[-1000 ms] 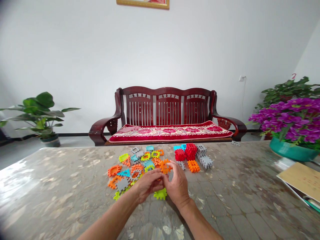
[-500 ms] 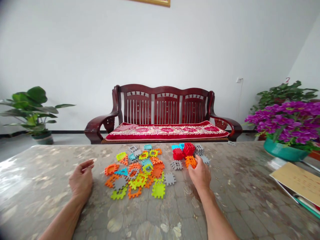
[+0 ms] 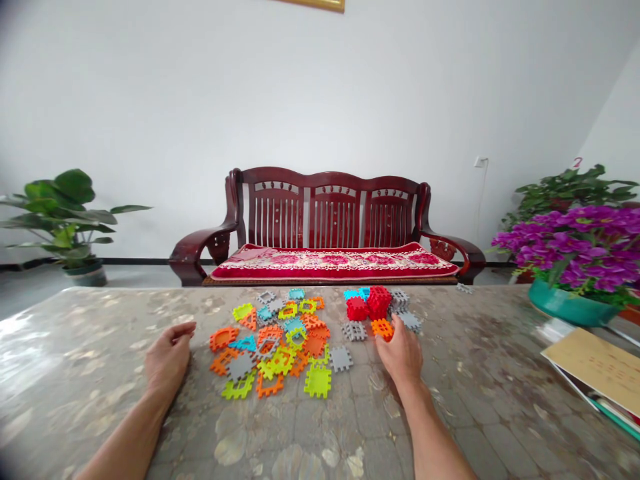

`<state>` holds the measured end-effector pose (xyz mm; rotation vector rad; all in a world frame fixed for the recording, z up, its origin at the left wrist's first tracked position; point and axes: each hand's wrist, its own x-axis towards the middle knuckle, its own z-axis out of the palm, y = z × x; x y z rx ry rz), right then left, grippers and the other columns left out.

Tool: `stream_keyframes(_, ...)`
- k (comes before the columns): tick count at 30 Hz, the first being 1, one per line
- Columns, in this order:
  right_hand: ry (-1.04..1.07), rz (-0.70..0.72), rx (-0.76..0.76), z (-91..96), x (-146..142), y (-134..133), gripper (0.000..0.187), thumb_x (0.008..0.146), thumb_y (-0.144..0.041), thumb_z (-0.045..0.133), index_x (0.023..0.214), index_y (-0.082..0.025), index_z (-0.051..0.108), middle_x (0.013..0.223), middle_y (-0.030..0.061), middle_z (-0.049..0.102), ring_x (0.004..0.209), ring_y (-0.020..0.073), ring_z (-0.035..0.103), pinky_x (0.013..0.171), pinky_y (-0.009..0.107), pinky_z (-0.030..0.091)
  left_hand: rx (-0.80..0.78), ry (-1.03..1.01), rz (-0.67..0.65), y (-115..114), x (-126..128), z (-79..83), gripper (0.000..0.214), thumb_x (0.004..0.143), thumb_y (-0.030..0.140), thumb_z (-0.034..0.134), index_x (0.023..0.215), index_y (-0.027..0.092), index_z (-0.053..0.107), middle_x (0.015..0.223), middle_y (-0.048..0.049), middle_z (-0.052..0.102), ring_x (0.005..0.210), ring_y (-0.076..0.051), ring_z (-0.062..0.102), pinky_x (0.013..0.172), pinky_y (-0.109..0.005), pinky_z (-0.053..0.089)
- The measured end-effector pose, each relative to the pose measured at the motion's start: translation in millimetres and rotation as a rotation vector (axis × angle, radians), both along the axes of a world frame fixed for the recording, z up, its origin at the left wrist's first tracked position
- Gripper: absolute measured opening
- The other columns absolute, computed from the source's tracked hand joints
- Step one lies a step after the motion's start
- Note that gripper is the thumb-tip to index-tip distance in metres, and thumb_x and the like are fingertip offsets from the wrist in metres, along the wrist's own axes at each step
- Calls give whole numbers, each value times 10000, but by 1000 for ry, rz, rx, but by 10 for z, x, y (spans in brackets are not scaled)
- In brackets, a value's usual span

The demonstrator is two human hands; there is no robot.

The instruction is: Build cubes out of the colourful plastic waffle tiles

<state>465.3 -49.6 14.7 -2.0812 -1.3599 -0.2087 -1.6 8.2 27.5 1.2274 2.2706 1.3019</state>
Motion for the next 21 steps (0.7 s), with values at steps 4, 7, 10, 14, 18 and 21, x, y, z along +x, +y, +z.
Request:
stream_keyframes(4,-38,-9,-12,-17,6,-1,570,776,-381,564,1310,-191,501,1122,114,682,940,262,638,789,366,457,-54,74,-96,15,48,-12,390,854,340,457,1175,211,638,1067,-78,719,941,-237,663,798,-331,495)
stream_keyframes(7,-112,3,82,-8,-16,10,547,799,-398,540,1287,-153,523,1126,143,672,982,285,611,840,406,455,-48,134,-192,69,70,-51,444,879,363,429,1256,188,586,1181,-104,685,1045,-243,645,877,-345,489)
stream_keyframes(10,-149,150,250,6,-119,33,444,817,-366,517,1199,-153,593,1131,138,672,1024,281,591,910,431,442,-23,201,-273,141,74,-116,478,904,381,389,1310,181,543,1289,-114,630,1133,-239,614,953,-355,469)
stream_keyframes(14,-61,429,288,52,-415,68,275,848,-281,489,1029,-203,680,1069,92,702,1013,225,613,940,394,448,-45,316,-378,191,81,-173,489,919,397,366,1343,205,517,1354,-83,595,1220,-227,569,1020,-345,435)
stream_keyframes(18,77,554,137,140,-774,169,263,855,-242,459,965,-222,697,1001,60,721,974,201,639,901,351,476,-137,393,-446,176,112,-157,488,920,368,372,1350,182,510,1335,-89,611,1236,-242,557,1059,-378,396)
stream_keyframes(21,88,584,-49,196,-973,366,313,831,-212,483,1081,-229,670,1100,49,702,1037,188,631,916,318,474,-140,432,-476,166,135,-157,453,926,359,364,1299,191,558,1308,-83,631,1225,-222,561,1064,-362,385)
